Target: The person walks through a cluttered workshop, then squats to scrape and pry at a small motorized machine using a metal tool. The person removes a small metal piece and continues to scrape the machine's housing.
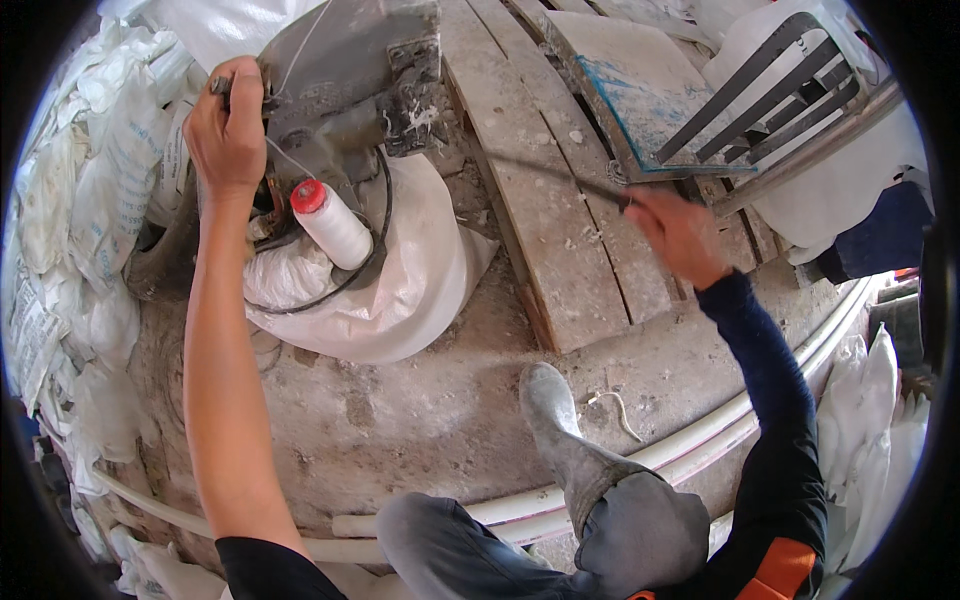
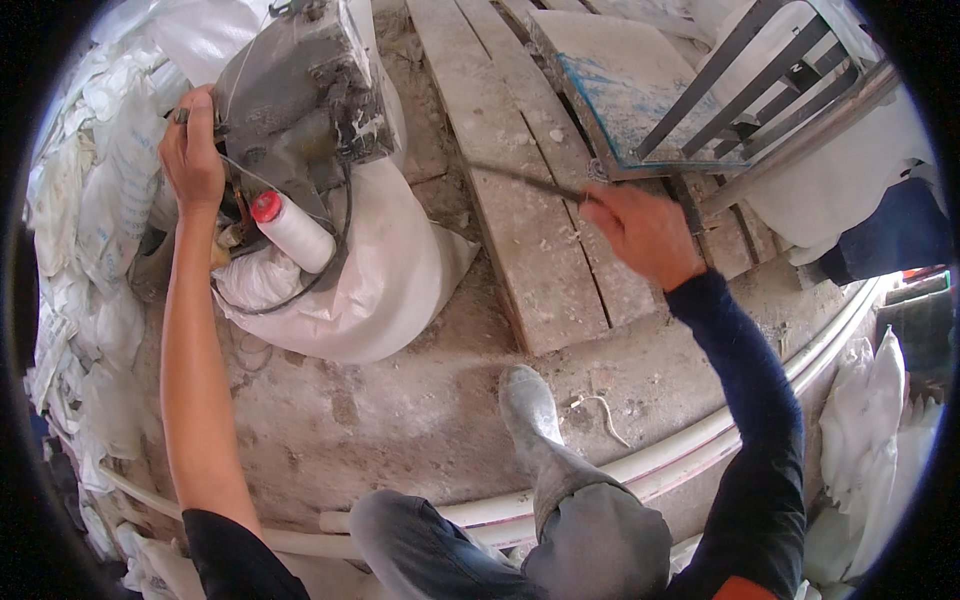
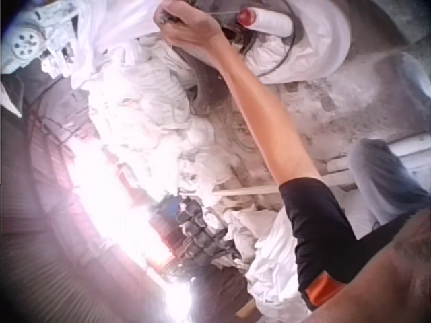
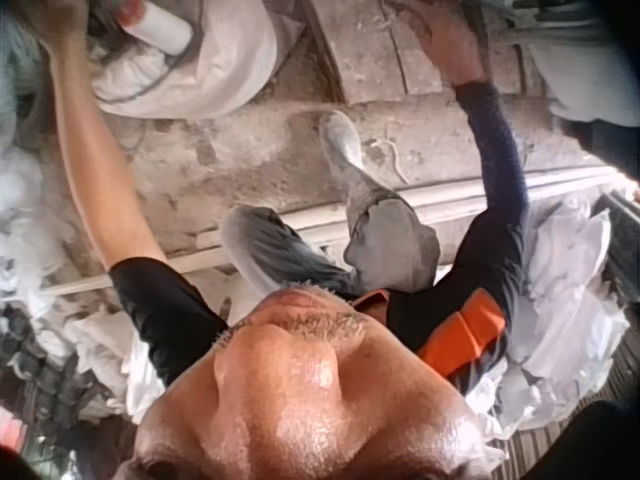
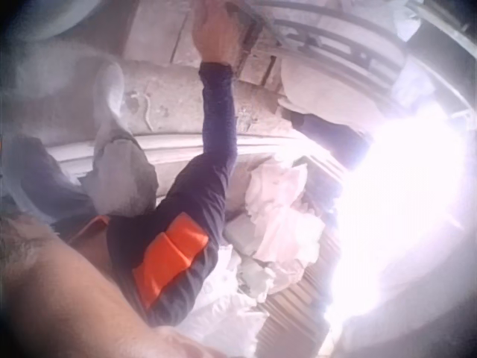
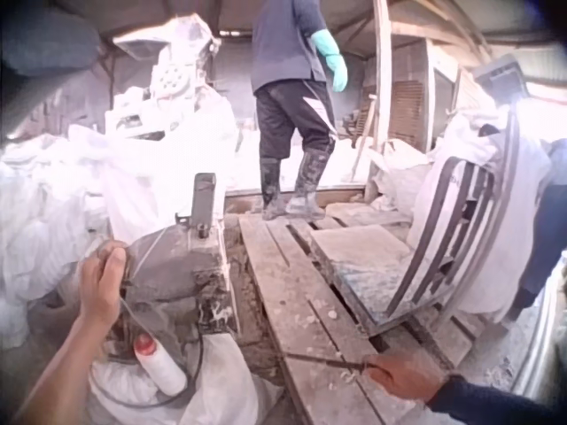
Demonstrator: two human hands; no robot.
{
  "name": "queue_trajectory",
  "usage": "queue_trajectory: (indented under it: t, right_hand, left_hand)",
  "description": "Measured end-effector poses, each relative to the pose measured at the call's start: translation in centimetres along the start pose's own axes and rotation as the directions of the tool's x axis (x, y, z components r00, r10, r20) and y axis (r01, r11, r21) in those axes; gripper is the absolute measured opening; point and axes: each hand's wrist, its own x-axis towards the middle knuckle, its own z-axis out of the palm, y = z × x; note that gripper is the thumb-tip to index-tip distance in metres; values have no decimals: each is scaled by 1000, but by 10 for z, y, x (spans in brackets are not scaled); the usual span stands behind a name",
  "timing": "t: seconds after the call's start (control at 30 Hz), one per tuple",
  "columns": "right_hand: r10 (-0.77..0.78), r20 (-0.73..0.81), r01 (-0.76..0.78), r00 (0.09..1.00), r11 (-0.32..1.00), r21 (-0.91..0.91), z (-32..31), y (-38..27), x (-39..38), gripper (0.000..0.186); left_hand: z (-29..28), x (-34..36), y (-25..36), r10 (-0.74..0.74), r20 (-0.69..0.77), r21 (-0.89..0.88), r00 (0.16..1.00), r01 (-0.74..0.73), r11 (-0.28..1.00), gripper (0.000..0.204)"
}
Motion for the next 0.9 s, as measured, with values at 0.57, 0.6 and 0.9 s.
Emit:
queue_trajectory:
  t: [0.57, 0.6, 0.9]
  right_hand:
    - [594, 196, -597, 780, 612, 519, 96, -40, -100, 29]
    - [601, 207, -608, 771, 601, 519, 96, -42, -101, 29]
    - [589, 245, -601, 770, 541, 588, 99, -48, -97, 33]
  left_hand:
    - [78, -85, 113, -267, 49, 642, 962, 174, 747, 29]
    - [84, -83, 113, -293, 68, 672, 954, 173, 720, 31]
    - [102, -76, 118, -469, 42, 721, 882, 298, 625, 22]
